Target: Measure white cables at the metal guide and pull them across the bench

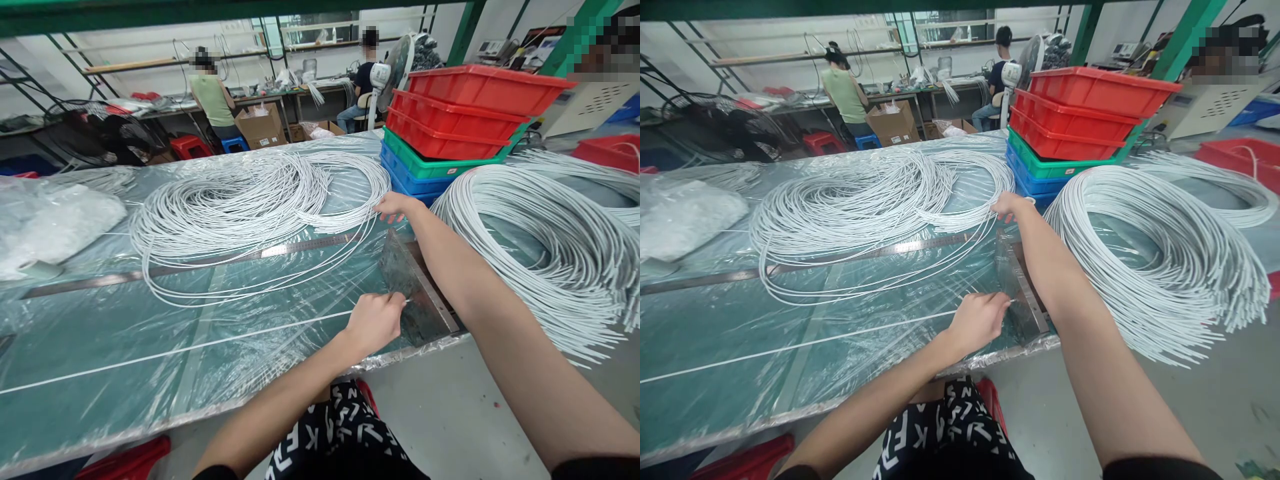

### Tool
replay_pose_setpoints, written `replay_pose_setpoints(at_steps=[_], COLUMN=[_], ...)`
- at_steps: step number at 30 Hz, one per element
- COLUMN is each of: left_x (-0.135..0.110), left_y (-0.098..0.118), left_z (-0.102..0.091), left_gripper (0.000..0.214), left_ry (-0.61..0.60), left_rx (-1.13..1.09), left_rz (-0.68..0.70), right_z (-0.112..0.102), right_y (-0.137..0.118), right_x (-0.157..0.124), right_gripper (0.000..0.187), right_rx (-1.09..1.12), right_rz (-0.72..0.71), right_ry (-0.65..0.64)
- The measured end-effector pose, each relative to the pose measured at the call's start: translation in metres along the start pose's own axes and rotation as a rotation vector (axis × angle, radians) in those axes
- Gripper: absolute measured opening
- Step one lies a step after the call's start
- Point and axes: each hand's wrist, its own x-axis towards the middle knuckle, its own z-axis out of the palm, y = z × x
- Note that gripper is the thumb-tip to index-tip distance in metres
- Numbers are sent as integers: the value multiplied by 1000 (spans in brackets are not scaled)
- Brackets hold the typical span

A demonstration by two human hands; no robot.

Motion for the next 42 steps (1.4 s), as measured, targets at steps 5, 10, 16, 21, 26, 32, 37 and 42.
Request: replay_pose_setpoints(at_steps=[5,10,16,21,26,32,37,42], left_x=[1,0,4,42,83,100,75,-17], left_y=[0,0,-23,-73,-117,-125,-123,-130], left_z=[-2,0,-6,-22,-31,-27,-25,-31], left_gripper=[26,26,26,25,17,24,19,24], left_ry=[-10,-10,128,556,615,588,539,259], left_rx=[-11,-27,-278,-683,-860,-953,-880,-397], left_rz=[-13,-19,-37,-289,-384,-396,-405,-370], right_z=[-1,-1,1,4,5,6,11,14], right_y=[0,0,0,-14,-30,-35,-32,-17], right_x=[-1,0,1,-15,-34,-40,-44,-31], right_gripper=[40,44,36,36,49,43,37,43], right_rx=[-3,-6,69,276,468,441,408,174], right_rz=[-2,9,-34,-153,-288,-343,-285,-161], right_ry=[-8,-15,-53,-188,-451,-611,-459,-253])
